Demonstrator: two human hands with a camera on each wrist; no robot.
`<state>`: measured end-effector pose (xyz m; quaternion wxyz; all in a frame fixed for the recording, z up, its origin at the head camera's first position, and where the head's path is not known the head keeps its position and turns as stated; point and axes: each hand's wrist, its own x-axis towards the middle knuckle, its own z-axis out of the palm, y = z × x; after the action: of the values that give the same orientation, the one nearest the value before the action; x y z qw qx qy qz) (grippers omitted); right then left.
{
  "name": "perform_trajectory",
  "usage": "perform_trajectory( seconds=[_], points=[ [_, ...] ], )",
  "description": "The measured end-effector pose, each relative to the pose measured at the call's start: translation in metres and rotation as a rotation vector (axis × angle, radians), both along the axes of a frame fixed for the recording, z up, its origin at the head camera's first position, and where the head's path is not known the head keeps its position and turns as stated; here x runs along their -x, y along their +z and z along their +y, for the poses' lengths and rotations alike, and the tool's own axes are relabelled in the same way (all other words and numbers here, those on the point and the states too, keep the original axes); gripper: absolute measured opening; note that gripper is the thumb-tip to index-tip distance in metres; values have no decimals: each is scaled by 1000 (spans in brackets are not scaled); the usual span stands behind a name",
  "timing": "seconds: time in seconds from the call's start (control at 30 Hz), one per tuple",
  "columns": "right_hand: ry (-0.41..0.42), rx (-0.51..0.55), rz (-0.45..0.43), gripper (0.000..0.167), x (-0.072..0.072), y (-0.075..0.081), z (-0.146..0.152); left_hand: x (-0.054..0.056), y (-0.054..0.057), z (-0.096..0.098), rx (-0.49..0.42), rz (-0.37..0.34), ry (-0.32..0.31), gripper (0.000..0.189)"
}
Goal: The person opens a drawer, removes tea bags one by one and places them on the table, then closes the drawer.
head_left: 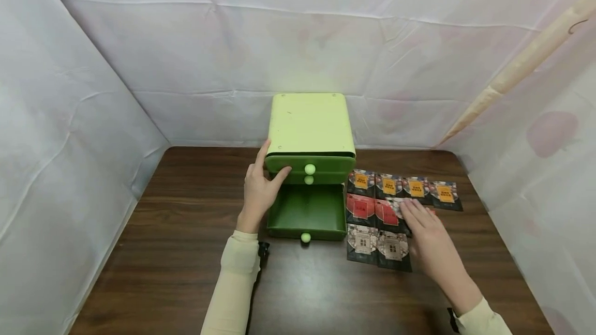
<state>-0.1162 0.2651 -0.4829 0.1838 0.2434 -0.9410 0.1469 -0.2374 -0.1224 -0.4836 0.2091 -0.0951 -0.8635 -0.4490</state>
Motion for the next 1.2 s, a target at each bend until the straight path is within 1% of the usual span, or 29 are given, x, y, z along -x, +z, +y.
perform_trajectory(
  seconds=[0.1, 0.17, 0.23, 0.33, 0.47, 0.57, 0.8, 1.03, 1.2],
  points=[
    [-58, 33, 26, 72, -7, -2, 12, 0, 1, 0, 8, 8, 0, 81],
    [-97, 61, 38, 65, -10, -4, 19, 0, 1, 0, 5, 8, -4, 81],
    [-141, 86, 23, 60, -15, -3, 24, 0, 1, 0, 4, 3, -5, 81],
    [-208, 119, -41, 58, -22, -4, 30, 0, 2, 1, 1, -3, -7, 81],
    [-263, 134, -153, 60, -31, -7, 35, 1, 4, 1, 4, 3, -12, 80],
    [-282, 124, -213, 59, -36, -12, 37, 1, 5, 1, -1, 4, -15, 80],
    [-295, 37, -316, 58, -41, -22, 36, 1, 5, -1, -9, -13, 3, 81],
    [-355, 14, -458, 49, -42, -25, 35, 0, 5, 1, -3, -2, 3, 81],
    [-357, -1, -529, 45, -44, -28, 33, -2, 6, 1, -2, -7, 12, 81]
  ],
)
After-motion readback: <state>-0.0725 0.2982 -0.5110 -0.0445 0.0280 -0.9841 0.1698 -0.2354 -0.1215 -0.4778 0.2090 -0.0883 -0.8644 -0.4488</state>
